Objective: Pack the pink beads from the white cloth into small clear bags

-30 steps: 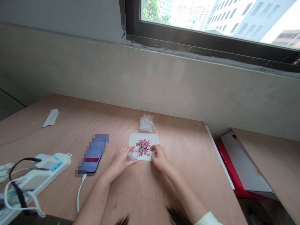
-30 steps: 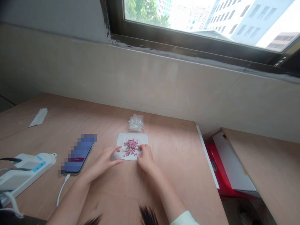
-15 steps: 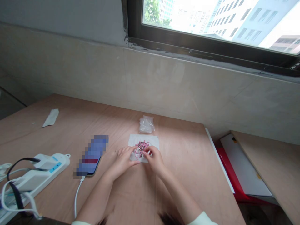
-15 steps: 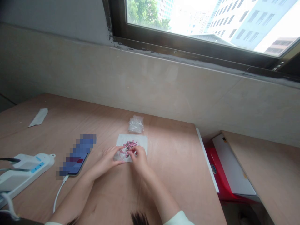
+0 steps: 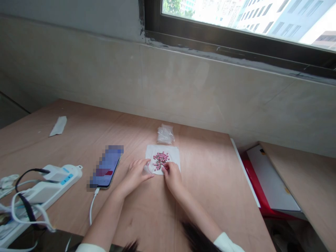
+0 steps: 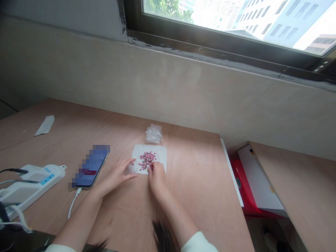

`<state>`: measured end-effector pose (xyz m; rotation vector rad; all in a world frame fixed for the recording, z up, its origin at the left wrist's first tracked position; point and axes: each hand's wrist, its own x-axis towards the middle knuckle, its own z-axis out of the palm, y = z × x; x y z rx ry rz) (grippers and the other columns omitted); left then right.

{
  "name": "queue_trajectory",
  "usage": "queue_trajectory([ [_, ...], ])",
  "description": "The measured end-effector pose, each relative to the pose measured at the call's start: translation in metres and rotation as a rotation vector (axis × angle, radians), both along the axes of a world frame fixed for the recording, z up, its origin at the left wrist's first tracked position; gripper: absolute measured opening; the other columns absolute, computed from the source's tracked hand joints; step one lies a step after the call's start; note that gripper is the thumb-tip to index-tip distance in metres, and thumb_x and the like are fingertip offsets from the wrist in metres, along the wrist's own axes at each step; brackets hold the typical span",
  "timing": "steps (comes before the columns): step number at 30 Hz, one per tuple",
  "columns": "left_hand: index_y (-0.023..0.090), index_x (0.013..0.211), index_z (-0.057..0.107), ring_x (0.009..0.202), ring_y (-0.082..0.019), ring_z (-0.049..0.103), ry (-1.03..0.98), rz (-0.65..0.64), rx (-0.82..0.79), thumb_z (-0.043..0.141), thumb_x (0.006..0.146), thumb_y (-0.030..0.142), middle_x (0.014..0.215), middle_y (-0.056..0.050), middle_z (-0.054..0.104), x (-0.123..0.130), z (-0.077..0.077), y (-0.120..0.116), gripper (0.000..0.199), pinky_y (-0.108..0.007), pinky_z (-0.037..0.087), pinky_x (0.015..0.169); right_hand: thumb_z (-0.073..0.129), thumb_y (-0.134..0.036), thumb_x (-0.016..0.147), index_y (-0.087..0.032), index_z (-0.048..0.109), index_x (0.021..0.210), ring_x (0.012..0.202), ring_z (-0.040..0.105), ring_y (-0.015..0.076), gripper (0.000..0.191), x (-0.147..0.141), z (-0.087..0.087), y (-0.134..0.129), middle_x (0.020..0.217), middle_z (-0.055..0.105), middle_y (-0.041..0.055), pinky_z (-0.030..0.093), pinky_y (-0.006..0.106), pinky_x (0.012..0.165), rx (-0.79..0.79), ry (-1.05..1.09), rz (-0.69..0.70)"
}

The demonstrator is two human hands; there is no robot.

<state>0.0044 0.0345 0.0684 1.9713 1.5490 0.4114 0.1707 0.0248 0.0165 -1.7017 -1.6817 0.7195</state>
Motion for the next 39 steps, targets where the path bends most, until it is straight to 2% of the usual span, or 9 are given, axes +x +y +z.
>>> queue_trajectory([
  [7, 0.018, 0.105, 0.049, 0.100, -0.025, 0.046, 0.002, -0.032, 0.064, 0.060, 0.065, 0.034, 0.105, -0.008, 0.056, 0.001, -0.012, 0.008, 0.045, -0.037, 0.031, 0.087, 0.039, -0.011, 0.072, -0.016, 0.051, 0.076, 0.078, 0.045, 0.0201, 0.014, 0.003, 0.010, 0.007, 0.080, 0.053, 0.0096, 0.037, 0.032, 0.070, 0.026, -0.101, -0.068],
  [9, 0.018, 0.106, 0.048, 0.101, -0.025, 0.045, 0.017, -0.045, 0.067, 0.060, 0.065, 0.033, 0.105, -0.008, 0.056, 0.004, -0.012, 0.011, 0.045, -0.037, 0.030, 0.087, 0.040, -0.011, 0.072, -0.016, 0.051, 0.077, 0.078, 0.046, 0.0188, 0.013, 0.000, 0.013, 0.009, 0.080, 0.053, 0.0084, 0.037, 0.031, 0.071, 0.050, -0.024, -0.081],
  [12, 0.018, 0.106, 0.048, 0.100, -0.025, 0.046, 0.043, -0.066, 0.062, 0.059, 0.065, 0.033, 0.105, -0.008, 0.056, 0.010, -0.011, 0.016, 0.045, -0.037, 0.030, 0.086, 0.044, -0.016, 0.072, -0.017, 0.050, 0.082, 0.074, 0.048, 0.0158, 0.012, -0.009, 0.018, 0.014, 0.081, 0.055, 0.0055, 0.039, 0.028, 0.068, 0.055, 0.158, -0.020],
  [14, 0.019, 0.106, 0.048, 0.099, -0.024, 0.047, 0.056, -0.067, 0.061, 0.059, 0.065, 0.032, 0.104, -0.007, 0.056, 0.012, -0.010, 0.017, 0.045, -0.037, 0.031, 0.085, 0.045, -0.018, 0.072, -0.016, 0.050, 0.085, 0.074, 0.049, 0.0153, 0.014, -0.013, 0.019, 0.021, 0.081, 0.055, 0.0050, 0.039, 0.027, 0.067, 0.050, 0.205, -0.008],
  [19, 0.017, 0.104, 0.049, 0.099, -0.024, 0.047, 0.065, -0.041, 0.063, 0.060, 0.065, 0.032, 0.103, -0.007, 0.057, 0.005, -0.012, 0.014, 0.044, -0.037, 0.031, 0.085, 0.046, -0.014, 0.071, -0.013, 0.055, 0.084, 0.085, 0.047, 0.0202, 0.015, -0.006, 0.014, 0.048, 0.087, 0.054, 0.0109, 0.036, 0.030, 0.073, 0.021, -0.112, -0.168],
  [24, 0.017, 0.104, 0.049, 0.100, -0.024, 0.047, 0.041, 0.001, 0.058, 0.060, 0.065, 0.032, 0.106, -0.008, 0.056, -0.005, -0.016, 0.009, 0.043, -0.036, 0.031, 0.086, 0.046, -0.014, 0.072, -0.014, 0.057, 0.070, 0.080, 0.048, 0.0194, 0.011, -0.001, 0.011, 0.060, 0.079, 0.056, 0.0095, 0.036, 0.027, 0.071, -0.048, -0.252, -0.099],
  [34, 0.017, 0.105, 0.049, 0.099, -0.024, 0.047, 0.063, 0.014, 0.050, 0.060, 0.064, 0.035, 0.106, -0.008, 0.055, 0.000, -0.015, 0.026, 0.046, -0.036, 0.032, 0.085, 0.049, -0.010, 0.066, -0.015, 0.055, 0.066, 0.066, 0.051, 0.0131, 0.008, 0.010, 0.002, 0.072, 0.067, 0.057, 0.0032, 0.037, 0.023, 0.062, -0.127, -0.031, -0.092],
  [37, 0.017, 0.104, 0.050, 0.100, -0.025, 0.047, 0.067, 0.003, 0.053, 0.060, 0.064, 0.034, 0.105, -0.008, 0.056, 0.004, -0.015, 0.031, 0.045, -0.036, 0.032, 0.085, 0.047, -0.010, 0.066, -0.015, 0.054, 0.066, 0.065, 0.050, 0.0128, 0.009, 0.005, 0.008, 0.068, 0.067, 0.056, 0.0028, 0.038, 0.023, 0.062, -0.071, 0.050, -0.094],
  [39, 0.018, 0.103, 0.051, 0.099, -0.025, 0.048, 0.063, 0.000, 0.060, 0.061, 0.063, 0.035, 0.103, -0.007, 0.057, 0.005, -0.018, 0.031, 0.044, -0.036, 0.032, 0.085, 0.047, -0.012, 0.068, -0.016, 0.053, 0.068, 0.063, 0.050, 0.0120, 0.008, -0.003, 0.014, 0.060, 0.068, 0.056, 0.0021, 0.039, 0.023, 0.062, -0.045, 0.136, -0.035],
])
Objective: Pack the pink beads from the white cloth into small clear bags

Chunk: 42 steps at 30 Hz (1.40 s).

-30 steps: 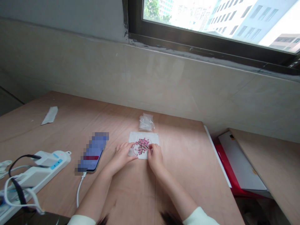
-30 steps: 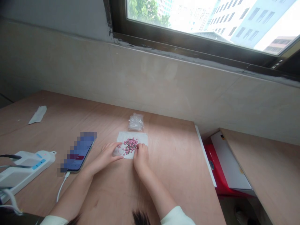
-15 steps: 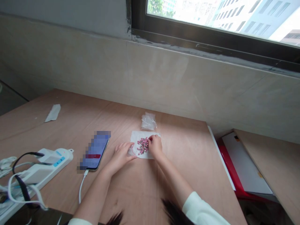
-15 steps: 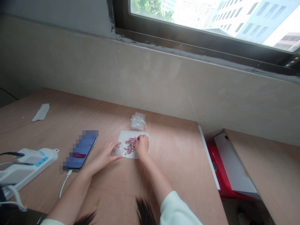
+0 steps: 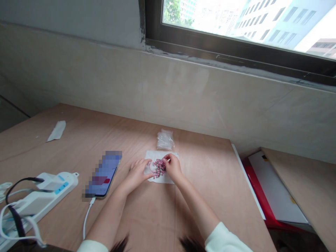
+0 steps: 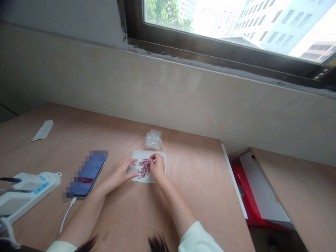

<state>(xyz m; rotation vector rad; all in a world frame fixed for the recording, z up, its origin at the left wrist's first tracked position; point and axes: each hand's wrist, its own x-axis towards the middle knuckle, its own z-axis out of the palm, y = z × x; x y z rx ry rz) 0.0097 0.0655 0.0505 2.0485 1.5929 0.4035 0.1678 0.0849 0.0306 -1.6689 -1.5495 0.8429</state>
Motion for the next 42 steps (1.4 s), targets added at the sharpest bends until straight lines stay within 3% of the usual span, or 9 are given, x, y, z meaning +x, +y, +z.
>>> queue_trajectory([
  [4, 0.019, 0.100, 0.051, 0.096, -0.025, 0.049, -0.008, 0.002, 0.025, 0.060, 0.063, 0.036, 0.101, -0.007, 0.058, 0.000, -0.010, -0.002, 0.043, -0.036, 0.034, 0.082, 0.049, -0.019, 0.070, -0.016, 0.054, 0.075, 0.068, 0.050, 0.0134, 0.007, -0.017, 0.008, -0.012, 0.073, 0.056, 0.0026, 0.040, 0.024, 0.065, 0.007, 0.055, 0.113],
  [8, 0.018, 0.102, 0.050, 0.096, -0.024, 0.049, -0.023, 0.007, 0.032, 0.061, 0.063, 0.036, 0.102, -0.007, 0.058, -0.005, -0.012, -0.006, 0.044, -0.037, 0.033, 0.083, 0.050, -0.018, 0.071, -0.014, 0.056, 0.079, 0.087, 0.045, 0.0210, 0.011, -0.021, 0.007, -0.006, 0.090, 0.053, 0.0103, 0.037, 0.031, 0.076, -0.003, -0.268, 0.012],
  [13, 0.018, 0.103, 0.050, 0.097, -0.023, 0.048, -0.062, 0.036, 0.022, 0.060, 0.063, 0.034, 0.103, -0.006, 0.057, -0.013, -0.005, -0.009, 0.044, -0.035, 0.033, 0.084, 0.050, -0.018, 0.071, -0.015, 0.058, 0.080, 0.089, 0.043, 0.0244, 0.012, -0.019, 0.004, 0.006, 0.092, 0.050, 0.0119, 0.036, 0.033, 0.074, -0.092, -0.481, 0.036],
  [21, 0.018, 0.103, 0.051, 0.099, -0.024, 0.048, -0.021, 0.026, 0.013, 0.059, 0.064, 0.037, 0.104, -0.007, 0.057, -0.012, -0.001, 0.004, 0.044, -0.035, 0.033, 0.085, 0.051, -0.020, 0.071, -0.013, 0.058, 0.075, 0.091, 0.042, 0.0251, 0.011, -0.016, 0.009, 0.016, 0.088, 0.051, 0.0128, 0.035, 0.033, 0.075, -0.123, -0.537, 0.124],
  [29, 0.019, 0.102, 0.050, 0.096, -0.024, 0.049, -0.044, 0.029, -0.001, 0.057, 0.065, 0.038, 0.102, -0.007, 0.057, -0.005, -0.003, 0.000, 0.042, -0.036, 0.034, 0.084, 0.052, -0.028, 0.072, -0.020, 0.056, 0.082, 0.087, 0.042, 0.0187, 0.013, -0.023, 0.022, -0.009, 0.087, 0.050, 0.0048, 0.033, 0.030, 0.077, 0.004, -0.209, 0.157],
  [34, 0.019, 0.102, 0.050, 0.096, -0.024, 0.049, -0.072, 0.024, 0.007, 0.059, 0.064, 0.036, 0.101, -0.006, 0.057, -0.005, -0.004, -0.009, 0.042, -0.035, 0.035, 0.084, 0.050, -0.025, 0.073, -0.012, 0.054, 0.089, 0.092, 0.041, 0.0245, 0.022, -0.009, 0.012, 0.001, 0.095, 0.051, 0.0137, 0.032, 0.033, 0.077, -0.107, -0.422, -0.068],
  [42, 0.018, 0.103, 0.049, 0.097, -0.024, 0.048, -0.074, 0.016, 0.012, 0.058, 0.065, 0.038, 0.104, -0.007, 0.056, -0.009, -0.006, -0.006, 0.044, -0.036, 0.034, 0.084, 0.046, -0.020, 0.075, -0.014, 0.057, 0.075, 0.084, 0.047, 0.0215, 0.013, -0.007, 0.008, 0.014, 0.087, 0.057, 0.0102, 0.032, 0.029, 0.069, -0.159, -0.516, 0.033],
])
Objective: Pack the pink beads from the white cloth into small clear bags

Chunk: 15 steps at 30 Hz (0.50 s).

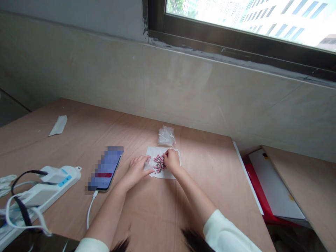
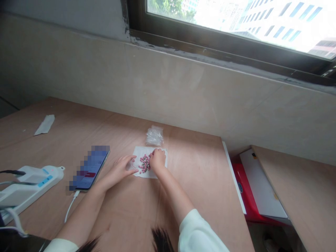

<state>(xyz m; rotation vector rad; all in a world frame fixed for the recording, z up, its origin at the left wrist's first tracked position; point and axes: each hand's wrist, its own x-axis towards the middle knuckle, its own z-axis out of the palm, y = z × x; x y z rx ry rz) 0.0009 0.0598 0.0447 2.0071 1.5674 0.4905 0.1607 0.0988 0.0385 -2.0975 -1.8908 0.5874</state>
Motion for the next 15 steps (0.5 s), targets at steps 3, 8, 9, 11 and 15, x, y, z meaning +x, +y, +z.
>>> queue_trajectory([
  [3, 0.019, 0.103, 0.049, 0.098, -0.023, 0.048, 0.006, -0.003, -0.001, 0.058, 0.065, 0.038, 0.105, -0.007, 0.056, 0.000, 0.001, 0.006, 0.044, -0.036, 0.034, 0.084, 0.048, -0.020, 0.074, -0.014, 0.058, 0.077, 0.086, 0.047, 0.0226, 0.012, 0.000, 0.003, 0.002, 0.089, 0.056, 0.0111, 0.032, 0.030, 0.069, -0.041, -0.021, 0.051],
  [8, 0.018, 0.103, 0.050, 0.098, -0.024, 0.047, 0.022, 0.004, 0.008, 0.058, 0.065, 0.040, 0.104, -0.007, 0.057, 0.003, 0.002, 0.012, 0.045, -0.036, 0.033, 0.085, 0.047, -0.019, 0.074, -0.014, 0.058, 0.075, 0.087, 0.045, 0.0225, 0.012, -0.001, 0.011, -0.003, 0.087, 0.056, 0.0104, 0.032, 0.031, 0.071, -0.018, 0.013, 0.064],
  [9, 0.018, 0.102, 0.050, 0.098, -0.024, 0.048, 0.025, 0.002, 0.010, 0.058, 0.064, 0.041, 0.103, -0.007, 0.057, 0.004, 0.002, 0.012, 0.045, -0.035, 0.033, 0.085, 0.047, -0.019, 0.074, -0.015, 0.058, 0.074, 0.086, 0.045, 0.0216, 0.011, -0.003, 0.013, -0.006, 0.086, 0.056, 0.0090, 0.032, 0.030, 0.072, 0.012, 0.053, 0.077],
  [11, 0.018, 0.102, 0.051, 0.098, -0.024, 0.048, 0.031, 0.006, 0.008, 0.058, 0.064, 0.040, 0.102, -0.007, 0.057, 0.006, 0.000, 0.012, 0.044, -0.035, 0.033, 0.084, 0.048, -0.023, 0.075, -0.017, 0.057, 0.075, 0.084, 0.045, 0.0194, 0.011, -0.007, 0.015, -0.014, 0.084, 0.056, 0.0061, 0.033, 0.028, 0.073, 0.067, 0.153, 0.147],
  [15, 0.019, 0.102, 0.051, 0.097, -0.023, 0.049, 0.029, 0.025, 0.000, 0.058, 0.065, 0.038, 0.102, -0.006, 0.057, 0.005, -0.006, 0.009, 0.043, -0.036, 0.033, 0.083, 0.047, -0.026, 0.074, -0.016, 0.056, 0.083, 0.086, 0.044, 0.0205, 0.016, -0.015, 0.015, -0.017, 0.090, 0.054, 0.0082, 0.033, 0.030, 0.073, 0.102, 0.138, 0.093],
])
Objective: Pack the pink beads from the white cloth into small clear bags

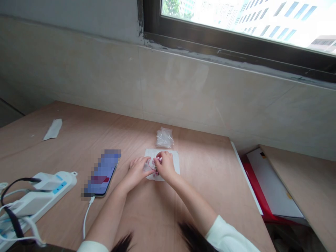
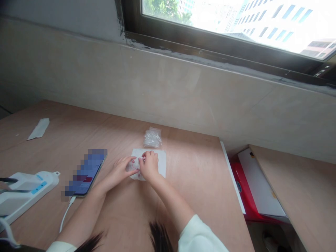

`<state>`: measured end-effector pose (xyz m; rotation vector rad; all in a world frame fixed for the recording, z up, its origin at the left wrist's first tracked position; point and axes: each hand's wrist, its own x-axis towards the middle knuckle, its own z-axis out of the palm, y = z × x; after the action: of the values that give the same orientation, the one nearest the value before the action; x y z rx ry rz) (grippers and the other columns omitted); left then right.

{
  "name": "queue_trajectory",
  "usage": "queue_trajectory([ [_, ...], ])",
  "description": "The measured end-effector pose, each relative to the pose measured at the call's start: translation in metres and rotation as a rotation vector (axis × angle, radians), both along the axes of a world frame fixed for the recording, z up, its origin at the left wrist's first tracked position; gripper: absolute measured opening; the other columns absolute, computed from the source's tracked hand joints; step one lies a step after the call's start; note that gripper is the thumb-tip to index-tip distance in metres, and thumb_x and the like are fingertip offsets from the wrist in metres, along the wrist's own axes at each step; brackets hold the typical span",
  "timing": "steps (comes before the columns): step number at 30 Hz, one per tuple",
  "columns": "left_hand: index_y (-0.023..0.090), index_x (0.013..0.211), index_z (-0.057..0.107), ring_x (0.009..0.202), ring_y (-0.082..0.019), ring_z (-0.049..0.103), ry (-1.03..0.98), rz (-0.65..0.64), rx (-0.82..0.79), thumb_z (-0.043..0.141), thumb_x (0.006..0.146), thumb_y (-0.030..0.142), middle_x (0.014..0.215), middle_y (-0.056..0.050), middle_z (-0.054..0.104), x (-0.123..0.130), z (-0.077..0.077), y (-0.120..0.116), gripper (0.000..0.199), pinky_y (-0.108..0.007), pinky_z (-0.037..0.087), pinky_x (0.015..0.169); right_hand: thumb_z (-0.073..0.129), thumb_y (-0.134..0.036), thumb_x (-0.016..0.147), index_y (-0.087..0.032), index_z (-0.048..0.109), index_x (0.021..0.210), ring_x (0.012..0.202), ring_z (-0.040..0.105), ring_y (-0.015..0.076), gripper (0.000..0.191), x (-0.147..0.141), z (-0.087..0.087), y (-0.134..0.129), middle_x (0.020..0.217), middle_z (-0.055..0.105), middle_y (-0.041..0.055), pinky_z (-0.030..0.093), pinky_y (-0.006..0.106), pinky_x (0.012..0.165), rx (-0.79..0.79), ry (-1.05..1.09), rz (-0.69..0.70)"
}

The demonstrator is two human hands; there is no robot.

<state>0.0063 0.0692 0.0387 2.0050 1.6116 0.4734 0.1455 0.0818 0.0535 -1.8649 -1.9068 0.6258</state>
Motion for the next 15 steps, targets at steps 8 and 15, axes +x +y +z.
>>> queue_trajectory([
  [8, 0.020, 0.102, 0.051, 0.096, -0.023, 0.049, -0.013, 0.005, 0.010, 0.059, 0.064, 0.037, 0.100, -0.005, 0.058, -0.005, 0.003, -0.005, 0.043, -0.035, 0.033, 0.083, 0.043, -0.020, 0.075, -0.008, 0.055, 0.092, 0.096, 0.042, 0.0322, 0.023, -0.003, -0.009, 0.022, 0.100, 0.053, 0.0193, 0.032, 0.039, 0.073, -0.133, -0.285, -0.121],
  [15, 0.020, 0.102, 0.051, 0.096, -0.023, 0.049, 0.004, 0.009, 0.006, 0.059, 0.064, 0.039, 0.101, -0.005, 0.058, -0.003, 0.005, 0.004, 0.042, -0.035, 0.033, 0.083, 0.040, -0.018, 0.077, -0.010, 0.056, 0.089, 0.096, 0.043, 0.0319, 0.022, 0.000, -0.011, 0.023, 0.098, 0.055, 0.0185, 0.032, 0.039, 0.071, -0.140, -0.292, -0.059],
])
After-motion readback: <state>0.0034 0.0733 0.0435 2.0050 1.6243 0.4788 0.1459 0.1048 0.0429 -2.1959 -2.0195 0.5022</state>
